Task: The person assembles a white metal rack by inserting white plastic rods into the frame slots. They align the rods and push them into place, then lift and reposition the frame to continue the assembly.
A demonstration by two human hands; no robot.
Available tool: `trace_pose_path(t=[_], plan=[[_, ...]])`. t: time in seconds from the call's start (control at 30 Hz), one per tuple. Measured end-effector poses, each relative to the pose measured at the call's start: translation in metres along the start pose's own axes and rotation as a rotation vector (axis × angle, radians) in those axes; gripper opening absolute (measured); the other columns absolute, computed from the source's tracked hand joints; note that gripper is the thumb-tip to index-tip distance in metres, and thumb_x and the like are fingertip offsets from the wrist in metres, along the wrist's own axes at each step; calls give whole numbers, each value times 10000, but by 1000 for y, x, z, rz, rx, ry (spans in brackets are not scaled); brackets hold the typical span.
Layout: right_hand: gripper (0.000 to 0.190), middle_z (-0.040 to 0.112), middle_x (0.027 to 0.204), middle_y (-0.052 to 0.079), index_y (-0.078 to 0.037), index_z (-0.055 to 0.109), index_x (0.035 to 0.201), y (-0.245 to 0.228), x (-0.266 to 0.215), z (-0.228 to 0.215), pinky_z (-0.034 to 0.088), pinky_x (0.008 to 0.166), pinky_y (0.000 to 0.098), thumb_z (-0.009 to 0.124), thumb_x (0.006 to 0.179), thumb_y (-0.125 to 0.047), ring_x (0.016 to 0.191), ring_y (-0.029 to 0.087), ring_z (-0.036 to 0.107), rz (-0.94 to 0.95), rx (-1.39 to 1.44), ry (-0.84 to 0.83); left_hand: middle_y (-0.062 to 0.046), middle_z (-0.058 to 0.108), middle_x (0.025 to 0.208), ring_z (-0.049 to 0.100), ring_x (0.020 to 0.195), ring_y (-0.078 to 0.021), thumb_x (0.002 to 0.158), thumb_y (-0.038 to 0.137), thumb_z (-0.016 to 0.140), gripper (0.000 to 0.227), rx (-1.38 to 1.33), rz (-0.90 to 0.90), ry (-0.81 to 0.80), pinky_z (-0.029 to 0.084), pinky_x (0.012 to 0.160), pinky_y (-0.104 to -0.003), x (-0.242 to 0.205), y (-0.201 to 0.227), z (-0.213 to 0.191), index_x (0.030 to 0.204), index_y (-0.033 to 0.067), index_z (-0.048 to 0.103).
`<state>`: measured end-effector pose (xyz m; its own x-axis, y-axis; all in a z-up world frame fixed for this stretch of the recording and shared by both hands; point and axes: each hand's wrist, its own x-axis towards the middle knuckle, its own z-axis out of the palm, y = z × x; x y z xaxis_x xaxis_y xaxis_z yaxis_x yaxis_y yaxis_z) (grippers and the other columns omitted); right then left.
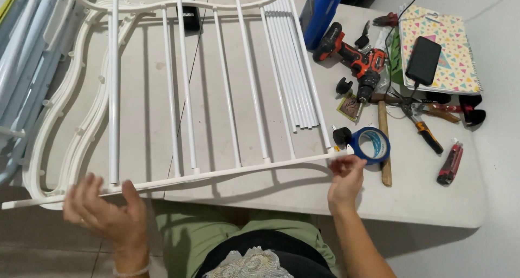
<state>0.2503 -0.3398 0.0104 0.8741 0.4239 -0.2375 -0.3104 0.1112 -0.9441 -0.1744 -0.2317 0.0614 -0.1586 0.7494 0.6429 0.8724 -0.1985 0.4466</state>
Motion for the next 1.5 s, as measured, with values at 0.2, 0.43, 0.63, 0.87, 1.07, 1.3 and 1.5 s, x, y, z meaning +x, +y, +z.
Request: trace_pose_path(t=[0.2,0.43,0.63,0.87,1.07,1.3,1.5], plan=[[271,654,834,137,-30,602,902,33,-37,-3,484,707,427,432,1058,-173,731,307,607,-1236,-831,-907,-135,738,938,675,838,-241,873,216,737,190,-456,643,-411,530,776,-424,-101,41,52,971,57,705],[287,617,930,76,-81,639,1008,41,-55,21,465,734,378,489,1040,-324,854,237,600,-485,-1006,-550,-159,681,928,643,823,-331,1041,122,479,200,-594,336,-946,520,820,-475,-68,132,103,1069,9,643],[623,425,1322,144,34,172,1487,26,-54,51,566,767,244,559,1003,-34,985,170,549,-26,-282,-164,-203,707,1067,694,1050,-410,956,51,562,281,-533,-36,-1138,545,924,-508,-65,171,186,1212,24,673],[238,569,1193,114,-43,422,1278,62,-34,41,593,950,447,511,1061,-84,1061,250,666,224,55,-265,-104,772,906,718,793,-303,1035,371,526,331,-851,-369,-1217,568,711,-444,-77,198,251,1095,89,690],[178,722,1056,82,-112,624,1039,96,-31,26,541,1052,539,568,883,-47,1031,280,705,612,643,-370,42,479,711,525,554,-128,1108,454,235,447,-1308,-1218,-1286,460,485,-289,-42,227,235,1102,138,552],[333,751,945,123,-102,636,957,44,-23,65,653,797,364,551,1049,-411,883,241,770,872,406,-664,-12,560,749,564,623,-115,1115,442,273,486,-1280,-1159,-1302,539,577,-237,-30,211,224,1164,79,592],[225,722,951,150,-48,683,1074,118,21,64,665,764,415,597,1046,-254,892,308,772,897,369,-705,-112,755,1003,447,469,-85,1060,366,364,424,-1071,-1128,-1450,371,305,-176,-15,204,176,1268,118,638]])
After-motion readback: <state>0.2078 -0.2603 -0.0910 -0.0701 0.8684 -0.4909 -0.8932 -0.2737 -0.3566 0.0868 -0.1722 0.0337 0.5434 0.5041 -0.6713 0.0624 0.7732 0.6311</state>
